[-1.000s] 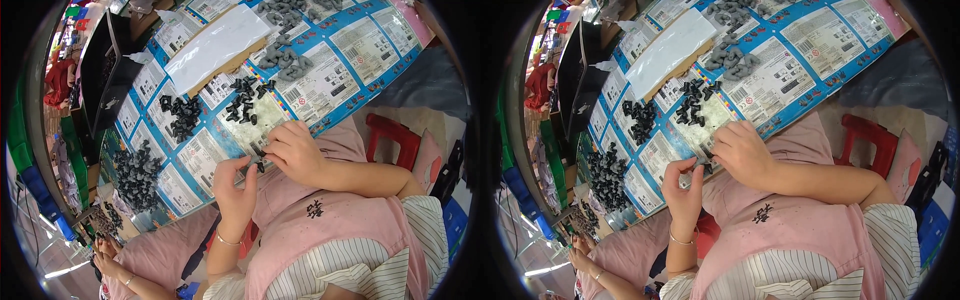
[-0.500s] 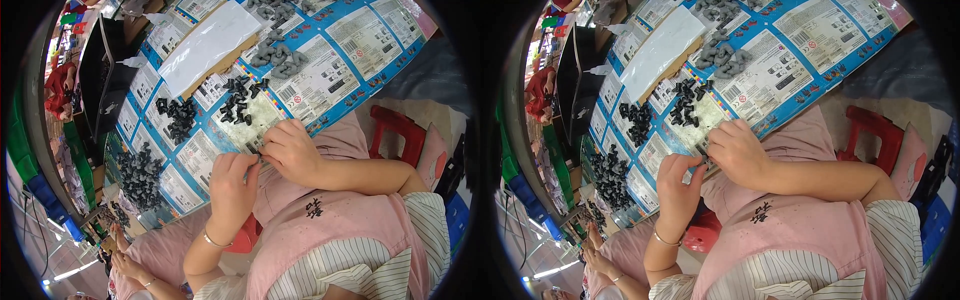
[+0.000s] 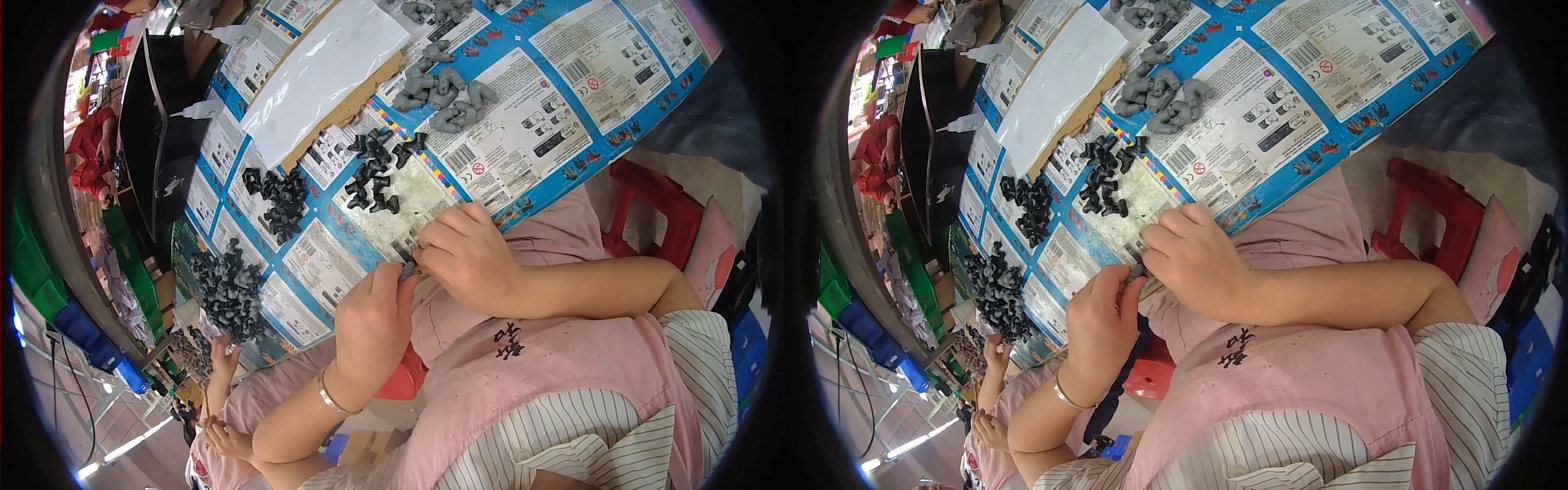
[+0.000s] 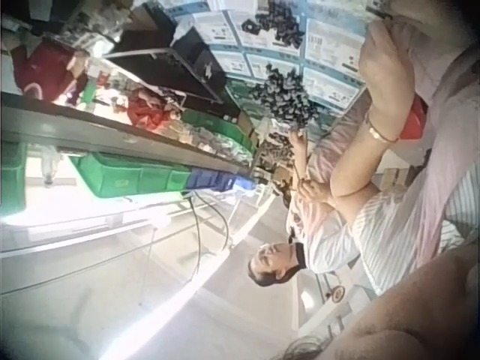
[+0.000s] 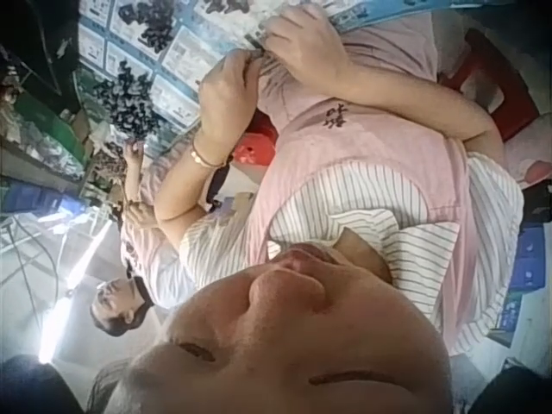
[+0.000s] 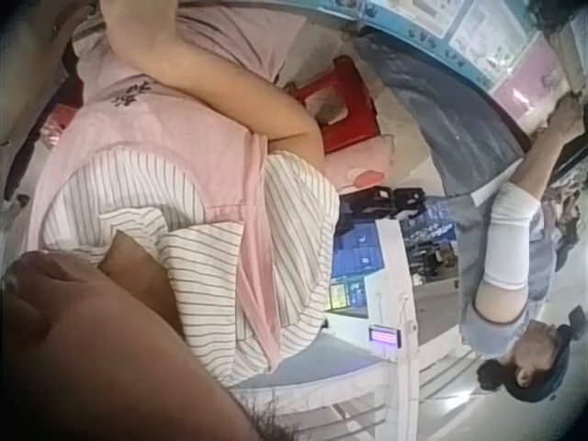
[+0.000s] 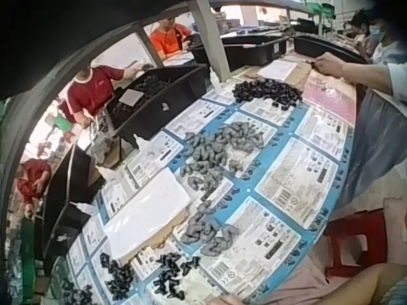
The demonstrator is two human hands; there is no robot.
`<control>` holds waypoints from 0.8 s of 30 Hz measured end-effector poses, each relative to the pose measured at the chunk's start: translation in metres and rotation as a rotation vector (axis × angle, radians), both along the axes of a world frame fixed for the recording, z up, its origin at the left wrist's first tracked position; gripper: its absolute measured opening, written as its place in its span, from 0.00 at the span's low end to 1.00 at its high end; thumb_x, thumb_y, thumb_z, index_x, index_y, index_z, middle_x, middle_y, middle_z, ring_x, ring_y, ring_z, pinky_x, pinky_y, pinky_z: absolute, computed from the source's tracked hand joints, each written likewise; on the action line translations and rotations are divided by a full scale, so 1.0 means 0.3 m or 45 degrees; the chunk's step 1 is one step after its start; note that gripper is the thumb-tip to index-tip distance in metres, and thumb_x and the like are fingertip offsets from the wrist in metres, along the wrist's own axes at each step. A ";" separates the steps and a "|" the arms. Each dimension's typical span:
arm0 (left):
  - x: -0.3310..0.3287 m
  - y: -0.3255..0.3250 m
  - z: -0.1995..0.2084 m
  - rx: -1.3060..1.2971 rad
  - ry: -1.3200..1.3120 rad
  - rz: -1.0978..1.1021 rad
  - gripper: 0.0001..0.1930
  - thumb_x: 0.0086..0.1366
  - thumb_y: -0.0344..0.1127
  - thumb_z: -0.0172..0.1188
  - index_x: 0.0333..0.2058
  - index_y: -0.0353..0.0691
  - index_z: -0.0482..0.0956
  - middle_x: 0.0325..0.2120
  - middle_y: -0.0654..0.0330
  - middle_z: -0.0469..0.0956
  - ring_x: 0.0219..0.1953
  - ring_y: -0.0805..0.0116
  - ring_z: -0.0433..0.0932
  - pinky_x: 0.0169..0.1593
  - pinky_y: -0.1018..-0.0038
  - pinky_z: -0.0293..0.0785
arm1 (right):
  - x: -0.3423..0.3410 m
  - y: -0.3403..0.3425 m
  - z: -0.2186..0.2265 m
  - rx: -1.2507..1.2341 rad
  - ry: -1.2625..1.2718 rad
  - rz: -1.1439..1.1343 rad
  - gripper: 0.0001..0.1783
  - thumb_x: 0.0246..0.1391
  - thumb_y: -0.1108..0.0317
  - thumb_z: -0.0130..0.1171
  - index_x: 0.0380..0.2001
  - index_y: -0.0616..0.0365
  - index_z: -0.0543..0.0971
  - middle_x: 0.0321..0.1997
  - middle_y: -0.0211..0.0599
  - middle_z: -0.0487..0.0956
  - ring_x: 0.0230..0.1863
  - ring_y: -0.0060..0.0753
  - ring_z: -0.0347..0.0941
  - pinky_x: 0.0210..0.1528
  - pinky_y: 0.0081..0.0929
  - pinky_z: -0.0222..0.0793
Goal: The person assembles small black and grey plastic and rubber components by hand at a factory workbench.
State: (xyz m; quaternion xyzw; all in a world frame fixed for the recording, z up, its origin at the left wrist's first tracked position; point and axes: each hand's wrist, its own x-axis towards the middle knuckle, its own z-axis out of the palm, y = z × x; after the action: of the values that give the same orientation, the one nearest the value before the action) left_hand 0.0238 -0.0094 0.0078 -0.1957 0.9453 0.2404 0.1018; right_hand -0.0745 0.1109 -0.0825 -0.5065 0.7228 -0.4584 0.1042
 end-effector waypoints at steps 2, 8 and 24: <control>-0.018 -0.005 0.011 0.058 -0.073 0.040 0.08 0.58 0.28 0.62 0.32 0.34 0.71 0.21 0.48 0.74 0.24 0.47 0.75 0.26 0.60 0.71 | 0.001 -0.002 -0.001 -0.017 -0.005 -0.001 0.05 0.41 0.70 0.59 0.25 0.57 0.79 0.31 0.28 0.72 0.37 0.32 0.67 0.43 0.31 0.57; -0.070 -0.017 0.026 0.151 -0.237 0.089 0.07 0.58 0.26 0.61 0.29 0.34 0.69 0.22 0.45 0.74 0.25 0.44 0.75 0.27 0.58 0.71 | 0.002 -0.002 -0.005 -0.026 0.011 -0.007 0.06 0.40 0.70 0.58 0.25 0.57 0.78 0.32 0.27 0.73 0.36 0.31 0.67 0.42 0.31 0.57; -0.050 0.015 0.015 0.054 -0.185 0.112 0.06 0.59 0.26 0.60 0.30 0.33 0.71 0.22 0.44 0.75 0.25 0.43 0.75 0.27 0.59 0.71 | -0.008 -0.004 -0.004 -0.025 0.010 -0.003 0.06 0.38 0.71 0.60 0.25 0.57 0.78 0.31 0.28 0.73 0.35 0.32 0.67 0.41 0.31 0.58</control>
State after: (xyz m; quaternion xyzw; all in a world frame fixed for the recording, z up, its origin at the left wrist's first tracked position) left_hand 0.0087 -0.0047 0.0123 -0.2519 0.9206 0.2496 0.1636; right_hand -0.0768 0.1096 -0.0838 -0.5084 0.7192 -0.4637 0.0958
